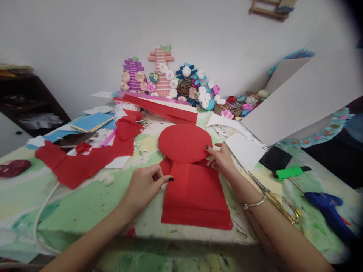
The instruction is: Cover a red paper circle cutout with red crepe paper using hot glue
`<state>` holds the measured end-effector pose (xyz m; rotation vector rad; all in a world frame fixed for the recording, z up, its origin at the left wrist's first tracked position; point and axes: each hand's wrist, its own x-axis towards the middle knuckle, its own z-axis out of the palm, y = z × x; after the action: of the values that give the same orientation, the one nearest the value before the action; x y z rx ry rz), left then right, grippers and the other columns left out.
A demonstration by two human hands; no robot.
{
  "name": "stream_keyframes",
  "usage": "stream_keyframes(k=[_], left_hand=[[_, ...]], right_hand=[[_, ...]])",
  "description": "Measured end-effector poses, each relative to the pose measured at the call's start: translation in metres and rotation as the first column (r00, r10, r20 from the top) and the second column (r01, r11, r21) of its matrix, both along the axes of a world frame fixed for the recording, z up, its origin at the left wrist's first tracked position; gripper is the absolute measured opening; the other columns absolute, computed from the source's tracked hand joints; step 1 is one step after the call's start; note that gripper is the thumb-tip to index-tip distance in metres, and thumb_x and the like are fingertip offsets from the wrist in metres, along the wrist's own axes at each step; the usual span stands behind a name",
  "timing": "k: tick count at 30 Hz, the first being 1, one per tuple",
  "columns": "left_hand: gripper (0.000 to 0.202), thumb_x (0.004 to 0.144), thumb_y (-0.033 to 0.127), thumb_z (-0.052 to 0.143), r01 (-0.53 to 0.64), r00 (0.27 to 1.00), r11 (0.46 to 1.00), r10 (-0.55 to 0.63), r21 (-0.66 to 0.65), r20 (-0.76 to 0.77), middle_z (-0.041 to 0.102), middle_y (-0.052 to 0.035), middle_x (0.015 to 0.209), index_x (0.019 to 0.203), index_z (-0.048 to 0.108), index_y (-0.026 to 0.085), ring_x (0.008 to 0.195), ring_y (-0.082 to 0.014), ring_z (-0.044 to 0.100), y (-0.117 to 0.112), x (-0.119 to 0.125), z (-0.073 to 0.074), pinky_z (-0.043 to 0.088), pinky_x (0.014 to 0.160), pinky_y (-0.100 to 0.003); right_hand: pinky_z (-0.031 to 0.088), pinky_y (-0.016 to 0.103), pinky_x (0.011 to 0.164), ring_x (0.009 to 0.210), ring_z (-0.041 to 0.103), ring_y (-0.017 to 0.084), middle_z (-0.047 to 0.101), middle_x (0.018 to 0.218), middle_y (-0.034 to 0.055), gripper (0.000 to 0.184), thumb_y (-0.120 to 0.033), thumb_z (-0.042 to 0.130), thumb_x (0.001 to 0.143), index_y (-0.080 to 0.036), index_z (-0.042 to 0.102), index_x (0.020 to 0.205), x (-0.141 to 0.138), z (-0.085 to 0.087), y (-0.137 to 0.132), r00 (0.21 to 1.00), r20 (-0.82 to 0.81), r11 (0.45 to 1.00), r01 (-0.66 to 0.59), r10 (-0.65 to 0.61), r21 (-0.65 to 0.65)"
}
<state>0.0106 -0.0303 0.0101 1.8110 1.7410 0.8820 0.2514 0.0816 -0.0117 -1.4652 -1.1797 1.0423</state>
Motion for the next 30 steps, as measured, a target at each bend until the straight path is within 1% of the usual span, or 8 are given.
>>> stream_keyframes(k=[4, 8, 14, 16, 19, 22, 26, 30], left_hand=[[0.028, 0.085, 0.032, 0.044, 0.025, 0.997, 0.998, -0.029, -0.058, -0.073, 0.061, 0.0005, 0.054, 0.065, 0.059, 0.019, 0.054, -0.0149, 0.056, 0.011, 0.003, 0.003, 0.037, 0.061, -0.027], [0.024, 0.082, 0.035, 0.049, 0.017, 0.994, 0.994, -0.029, -0.106, -0.109, 0.067, -0.0033, 0.067, 0.074, 0.063, 0.018, 0.064, -0.0185, 0.061, 0.026, 0.008, 0.002, 0.04, 0.064, -0.03], [0.035, 0.073, 0.045, 0.063, 0.006, 0.984, 0.994, 0.014, -0.112, 0.179, 0.072, -0.0105, 0.091, 0.088, 0.064, 0.014, 0.075, -0.0218, 0.066, 0.037, 0.016, 0.003, 0.051, 0.067, -0.033], [0.033, 0.072, 0.044, 0.066, 0.112, 0.945, 0.983, -0.06, -0.146, 0.323, 0.073, -0.0109, 0.093, 0.087, 0.065, 0.014, 0.079, -0.0228, 0.067, 0.038, 0.017, 0.01, 0.053, 0.069, -0.034], [0.026, 0.074, 0.039, 0.068, 0.263, 0.827, 0.946, -0.118, -0.192, 0.549, 0.075, -0.0078, 0.091, 0.085, 0.068, 0.016, 0.078, -0.0211, 0.069, 0.039, 0.017, 0.024, 0.056, 0.067, -0.032], [0.021, 0.071, 0.032, 0.072, 0.334, 0.774, 0.926, -0.163, -0.176, 0.612, 0.075, -0.0055, 0.089, 0.087, 0.07, 0.018, 0.082, -0.0219, 0.07, 0.04, 0.014, 0.04, 0.057, 0.071, -0.032], [0.018, 0.069, 0.029, 0.071, 0.367, 0.819, 0.917, -0.237, -0.159, 0.522, 0.075, -0.0046, 0.086, 0.084, 0.071, 0.02, 0.081, -0.0243, 0.07, 0.039, 0.01, 0.059, 0.057, 0.065, -0.033], [0.014, 0.071, 0.032, 0.064, 0.255, 0.949, 0.966, -0.256, 0.03, 0.181, 0.068, -0.0005, 0.064, 0.069, 0.07, 0.019, 0.062, -0.0199, 0.064, 0.039, 0.01, 0.075, 0.046, 0.049, -0.026]], right_hand=[[0.032, 0.017, 0.034, 0.034, 0.049, 0.012, 0.052, 0.044, -0.0072, 0.047, -0.027, 0.072, 0.071, -0.018, 0.041, 0.106, -0.005, 0.002, 0.005, 0.98, -0.195, 0.999, -0.035, 0.026, -0.041], [0.033, 0.016, 0.037, 0.038, 0.048, 0.008, 0.054, 0.048, -0.0047, 0.031, -0.018, 0.07, 0.066, -0.017, 0.048, 0.087, -0.006, 0.006, 0.0, 0.936, -0.349, 0.998, -0.06, 0.054, -0.005], [0.036, 0.017, 0.039, 0.04, 0.048, 0.007, 0.057, 0.056, -0.0079, 0.038, -0.022, 0.074, 0.061, -0.022, 0.047, 0.087, -0.003, 0.017, -0.013, 0.862, -0.5, 0.991, -0.014, 0.08, 0.135], [0.036, 0.018, 0.04, 0.042, 0.049, 0.007, 0.057, 0.059, -0.0084, 0.04, -0.024, 0.075, 0.06, -0.022, 0.046, 0.088, 0.0, 0.021, -0.016, 0.84, -0.535, 0.984, 0.008, 0.089, 0.177], [0.037, 0.018, 0.042, 0.044, 0.051, 0.007, 0.057, 0.059, -0.0084, 0.042, -0.023, 0.076, 0.059, -0.022, 0.046, 0.089, 0.005, 0.026, -0.018, 0.814, -0.57, 0.974, 0.028, 0.108, 0.224], [0.039, 0.018, 0.044, 0.046, 0.051, 0.007, 0.057, 0.062, -0.0081, 0.041, -0.023, 0.077, 0.06, -0.023, 0.047, 0.087, 0.011, 0.029, -0.019, 0.788, -0.604, 0.965, 0.047, 0.124, 0.259], [0.042, 0.018, 0.048, 0.049, 0.051, 0.005, 0.058, 0.07, -0.008, 0.04, -0.023, 0.078, 0.06, -0.023, 0.046, 0.084, 0.019, 0.029, -0.017, 0.752, -0.645, 0.95, 0.085, 0.137, 0.301], [0.048, 0.021, 0.054, 0.057, 0.058, 0.008, 0.06, 0.074, -0.0062, 0.038, -0.023, 0.079, 0.061, -0.024, 0.049, 0.084, 0.025, 0.03, -0.014, 0.749, -0.641, 0.947, 0.059, 0.168, 0.317]])
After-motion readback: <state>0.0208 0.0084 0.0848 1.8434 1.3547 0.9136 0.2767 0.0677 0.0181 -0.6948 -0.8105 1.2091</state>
